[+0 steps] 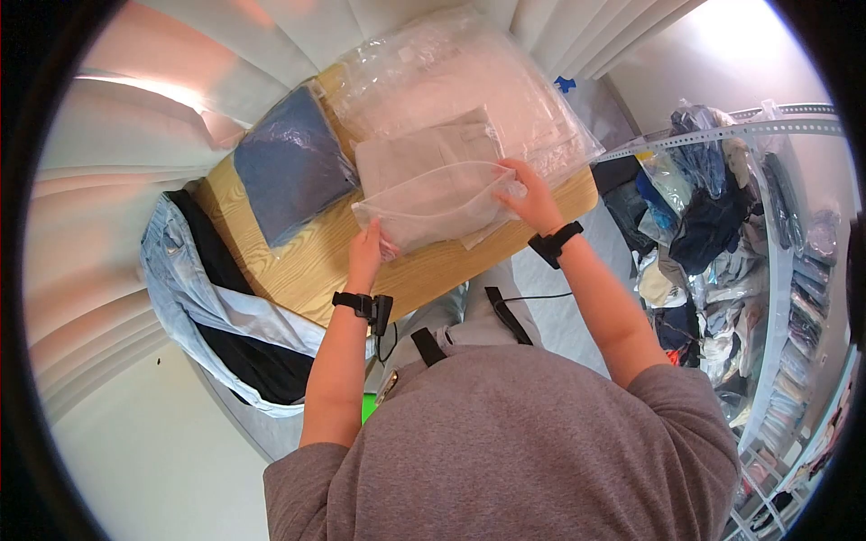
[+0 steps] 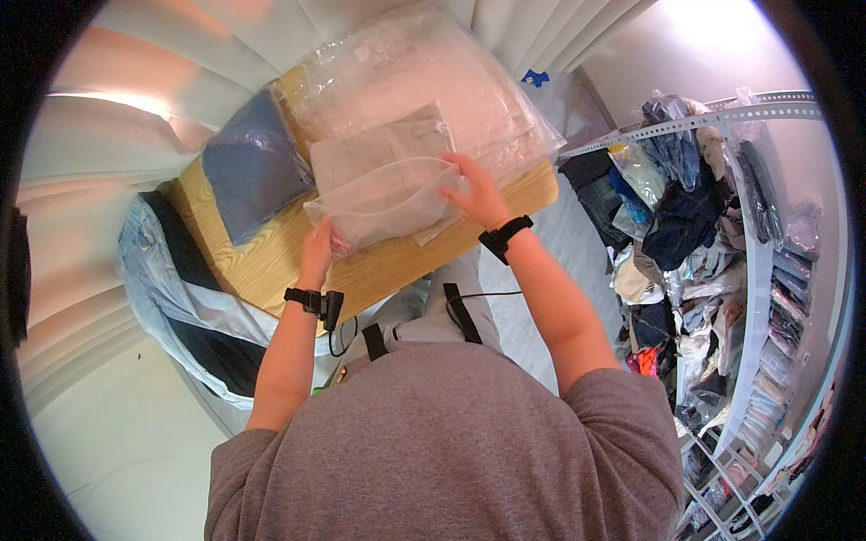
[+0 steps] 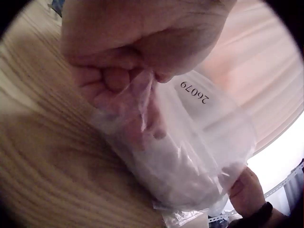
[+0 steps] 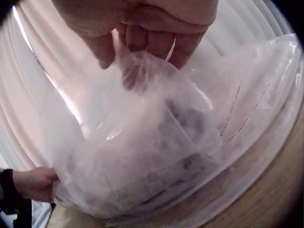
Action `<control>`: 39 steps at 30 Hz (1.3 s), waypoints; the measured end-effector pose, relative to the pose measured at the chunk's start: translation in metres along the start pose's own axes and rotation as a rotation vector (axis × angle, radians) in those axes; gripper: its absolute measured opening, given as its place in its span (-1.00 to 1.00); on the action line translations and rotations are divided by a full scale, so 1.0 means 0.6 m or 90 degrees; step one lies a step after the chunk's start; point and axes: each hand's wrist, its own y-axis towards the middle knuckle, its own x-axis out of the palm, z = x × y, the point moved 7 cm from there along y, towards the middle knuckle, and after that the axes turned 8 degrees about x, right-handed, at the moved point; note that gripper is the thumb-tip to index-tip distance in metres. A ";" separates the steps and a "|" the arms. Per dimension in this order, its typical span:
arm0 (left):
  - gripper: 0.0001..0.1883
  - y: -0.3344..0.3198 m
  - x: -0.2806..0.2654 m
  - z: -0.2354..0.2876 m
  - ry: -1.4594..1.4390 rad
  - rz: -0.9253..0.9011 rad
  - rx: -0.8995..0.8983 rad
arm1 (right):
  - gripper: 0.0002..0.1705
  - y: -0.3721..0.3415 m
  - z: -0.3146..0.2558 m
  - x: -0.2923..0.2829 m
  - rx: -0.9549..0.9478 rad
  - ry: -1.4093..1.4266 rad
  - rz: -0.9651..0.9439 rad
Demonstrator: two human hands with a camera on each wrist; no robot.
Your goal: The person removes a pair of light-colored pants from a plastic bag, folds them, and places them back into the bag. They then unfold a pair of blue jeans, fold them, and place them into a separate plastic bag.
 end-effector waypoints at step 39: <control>-0.58 -0.039 0.007 -0.042 0.262 0.128 0.151 | -0.68 -0.162 0.193 0.025 0.389 -0.058 0.261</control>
